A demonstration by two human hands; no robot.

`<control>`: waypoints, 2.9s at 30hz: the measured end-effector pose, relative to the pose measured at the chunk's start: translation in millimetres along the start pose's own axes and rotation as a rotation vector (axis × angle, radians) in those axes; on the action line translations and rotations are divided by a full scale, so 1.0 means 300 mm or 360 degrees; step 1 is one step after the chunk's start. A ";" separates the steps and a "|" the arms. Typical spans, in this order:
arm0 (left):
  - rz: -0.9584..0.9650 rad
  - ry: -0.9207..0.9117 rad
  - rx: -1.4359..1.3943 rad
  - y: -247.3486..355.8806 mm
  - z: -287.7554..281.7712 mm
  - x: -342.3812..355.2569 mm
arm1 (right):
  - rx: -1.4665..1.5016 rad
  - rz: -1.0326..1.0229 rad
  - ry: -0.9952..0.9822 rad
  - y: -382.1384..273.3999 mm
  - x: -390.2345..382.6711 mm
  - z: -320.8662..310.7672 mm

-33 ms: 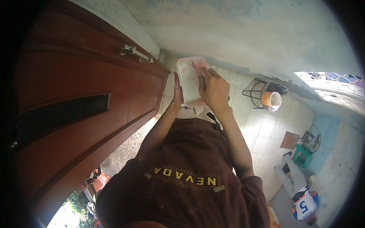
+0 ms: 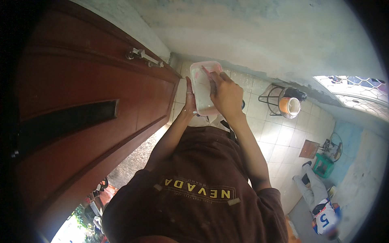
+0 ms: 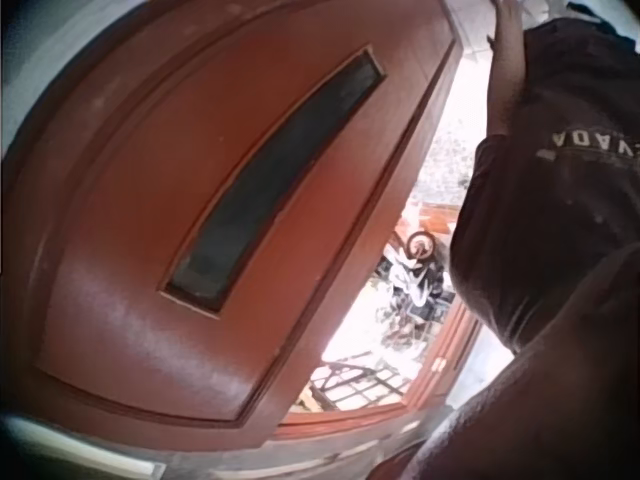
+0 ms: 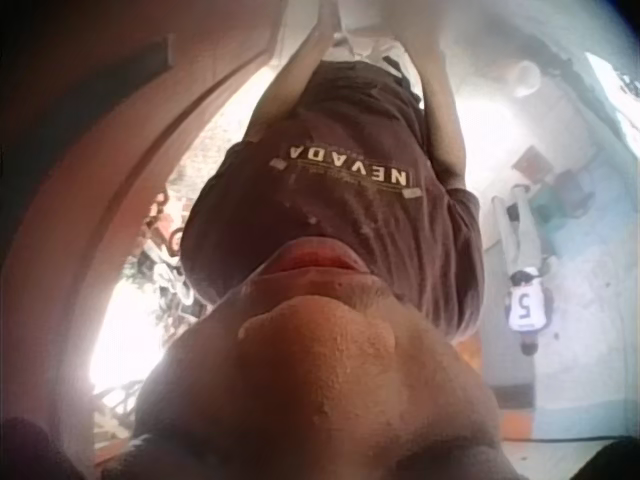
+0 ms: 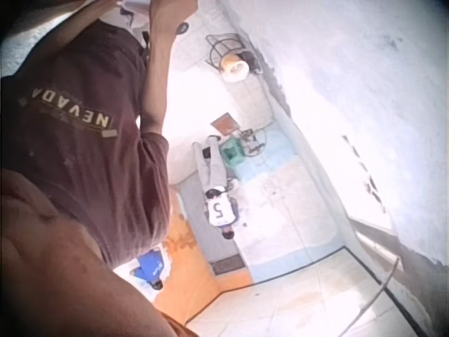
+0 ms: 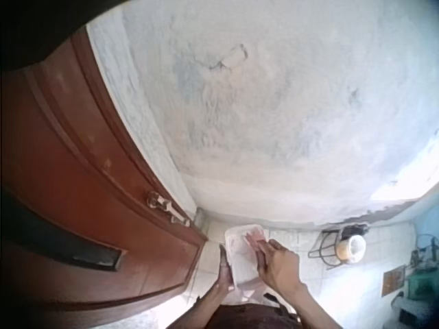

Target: The person applies white plaster to a wall with a spatula, scraping material from a plastic container and spreading it over damaged areas.

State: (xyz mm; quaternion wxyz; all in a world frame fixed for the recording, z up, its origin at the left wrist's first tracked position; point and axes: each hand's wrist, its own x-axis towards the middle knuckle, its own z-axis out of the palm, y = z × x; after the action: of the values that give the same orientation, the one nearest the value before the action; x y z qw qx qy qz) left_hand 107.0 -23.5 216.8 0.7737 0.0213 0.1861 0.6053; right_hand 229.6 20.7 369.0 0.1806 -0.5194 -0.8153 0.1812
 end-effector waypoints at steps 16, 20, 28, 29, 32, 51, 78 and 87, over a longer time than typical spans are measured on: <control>0.0160 0.0060 -0.0091 0.039 0.015 -0.011 | 0.0081 0.0058 -0.0042 -0.067 -0.048 0.077; 0.0236 0.0148 -0.0001 0.036 -0.003 -0.008 | -0.0028 0.0055 -0.0086 -0.065 -0.011 0.121; 0.0199 0.0158 -0.0096 0.030 -0.121 -0.014 | -0.0017 -0.0298 -0.0100 -0.089 -0.044 0.172; 0.0240 0.0154 -0.0126 0.036 -0.103 -0.029 | 0.0036 -0.0320 -0.0093 -0.083 -0.049 0.182; 0.0196 -0.0001 -0.0354 0.061 -0.134 -0.017 | 0.0226 -0.0245 -0.0159 -0.068 -0.055 0.199; 0.0271 0.0199 0.0136 0.038 0.007 -0.001 | 0.0817 0.0163 -0.0164 0.151 -0.005 -0.037; 0.0382 0.0002 0.0020 -0.661 0.573 0.573 | 0.0448 -0.0195 -0.0249 0.826 0.063 -0.599; 0.0393 0.0290 0.0357 -0.890 0.624 0.650 | 0.0695 -0.0193 -0.0567 1.140 0.002 -0.585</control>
State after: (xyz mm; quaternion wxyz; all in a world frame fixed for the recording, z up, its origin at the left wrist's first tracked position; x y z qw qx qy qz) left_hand 452.3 125.5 270.6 0.6662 0.0751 0.3177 0.6706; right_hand 581.4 175.0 356.3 0.1527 -0.3786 -0.8054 0.4297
